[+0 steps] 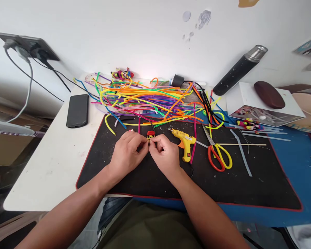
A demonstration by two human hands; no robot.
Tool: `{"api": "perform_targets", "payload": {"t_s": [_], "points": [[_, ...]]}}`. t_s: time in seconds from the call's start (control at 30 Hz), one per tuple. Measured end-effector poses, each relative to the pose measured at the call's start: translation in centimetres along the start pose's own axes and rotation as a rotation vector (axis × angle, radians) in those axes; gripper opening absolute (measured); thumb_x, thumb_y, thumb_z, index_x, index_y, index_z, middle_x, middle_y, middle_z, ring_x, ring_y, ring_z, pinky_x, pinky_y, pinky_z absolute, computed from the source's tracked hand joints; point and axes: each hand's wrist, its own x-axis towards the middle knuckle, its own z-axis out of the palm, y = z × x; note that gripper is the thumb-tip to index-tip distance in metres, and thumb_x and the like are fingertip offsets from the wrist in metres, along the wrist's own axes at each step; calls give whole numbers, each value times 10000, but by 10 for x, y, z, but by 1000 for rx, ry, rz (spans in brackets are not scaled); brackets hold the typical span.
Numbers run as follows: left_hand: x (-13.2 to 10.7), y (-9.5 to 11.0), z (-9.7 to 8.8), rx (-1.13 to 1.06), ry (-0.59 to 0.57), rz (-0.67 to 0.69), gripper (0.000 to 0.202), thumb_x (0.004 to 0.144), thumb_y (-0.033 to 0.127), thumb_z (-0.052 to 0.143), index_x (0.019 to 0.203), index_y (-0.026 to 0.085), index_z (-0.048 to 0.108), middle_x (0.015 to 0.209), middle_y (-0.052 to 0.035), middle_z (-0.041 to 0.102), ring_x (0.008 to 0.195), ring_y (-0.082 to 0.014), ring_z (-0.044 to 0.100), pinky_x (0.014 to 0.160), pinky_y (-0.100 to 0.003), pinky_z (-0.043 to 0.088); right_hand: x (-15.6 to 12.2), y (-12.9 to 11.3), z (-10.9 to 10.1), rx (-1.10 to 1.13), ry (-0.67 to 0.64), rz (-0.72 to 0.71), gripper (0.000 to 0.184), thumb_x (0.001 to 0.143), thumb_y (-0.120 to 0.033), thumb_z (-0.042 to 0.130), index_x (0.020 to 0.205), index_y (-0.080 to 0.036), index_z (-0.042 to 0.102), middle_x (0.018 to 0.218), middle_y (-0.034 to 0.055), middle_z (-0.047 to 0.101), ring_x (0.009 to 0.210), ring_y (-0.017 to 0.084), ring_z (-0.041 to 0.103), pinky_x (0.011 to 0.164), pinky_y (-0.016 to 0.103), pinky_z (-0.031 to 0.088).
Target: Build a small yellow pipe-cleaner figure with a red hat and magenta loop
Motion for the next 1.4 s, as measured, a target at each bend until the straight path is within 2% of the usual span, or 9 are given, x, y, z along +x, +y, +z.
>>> {"api": "perform_targets", "payload": {"t_s": [0.1, 0.57, 0.63, 0.73, 0.8, 0.9, 1.0, 1.13, 1.4], "points": [[0, 1, 1, 0, 1, 7, 200, 1010, 152, 613, 826, 223, 646, 724, 0, 706, 717, -191, 638, 969, -402, 569, 0, 1, -1, 16, -8, 15, 134, 939, -229, 619, 811, -229, 659, 535, -98, 418, 452, 94, 390, 518, 230, 371], [-2, 0, 1, -70, -35, -54, 194, 1014, 201, 627, 832, 217, 693, 753, -20, 746, 736, -193, 664, 864, -361, 562, 1, 2, -3, 56, -39, 59, 136, 935, -248, 618, 811, -229, 667, 529, -98, 417, 457, 98, 408, 523, 228, 388], [-2, -1, 0, -145, -47, -111, 160, 1017, 229, 644, 880, 215, 726, 796, -25, 771, 760, -192, 683, 821, -337, 556, 0, 3, -4, 80, -32, 68, 136, 938, -250, 622, 814, -229, 674, 532, -99, 412, 459, 101, 415, 531, 229, 402], [0, -4, -5, -296, -78, -283, 135, 1018, 275, 664, 942, 219, 760, 845, -15, 787, 766, -175, 694, 743, -289, 543, -1, 3, -5, 116, -30, 75, 134, 942, -245, 634, 819, -227, 687, 535, -102, 401, 460, 100, 416, 541, 232, 410], [1, -7, -9, -398, -84, -397, 148, 1014, 309, 677, 935, 220, 765, 845, -4, 779, 749, -163, 687, 715, -273, 534, -2, 2, -6, 130, -45, 72, 129, 943, -237, 637, 831, -226, 700, 537, -102, 403, 464, 99, 418, 552, 235, 417], [5, -12, -14, -547, -108, -497, 194, 992, 385, 722, 914, 213, 766, 792, 2, 750, 719, -160, 672, 694, -273, 529, -2, 1, -6, 144, -58, 67, 123, 944, -230, 635, 853, -226, 717, 543, -99, 417, 473, 101, 426, 565, 238, 428], [7, -15, -18, -664, -175, -540, 270, 957, 470, 763, 909, 204, 772, 766, -8, 739, 702, -168, 669, 674, -280, 542, -2, 1, -6, 146, -54, 77, 123, 949, -237, 635, 861, -225, 720, 543, -97, 425, 475, 103, 429, 565, 238, 430], [9, -17, -19, -708, -263, -556, 336, 926, 538, 783, 912, 202, 789, 852, -38, 780, 750, -181, 690, 709, -295, 557, -2, 2, -6, 131, -63, 69, 125, 955, -233, 640, 863, -223, 725, 540, -97, 431, 473, 103, 429, 559, 235, 424], [13, -15, -22, -791, -357, -648, 304, 904, 483, 789, 907, 179, 796, 816, -24, 758, 731, -153, 642, 728, -270, 505, -3, 4, -5, 159, -58, 30, 108, 951, -184, 659, 875, -213, 731, 555, -104, 425, 477, 92, 421, 551, 228, 396]]}}
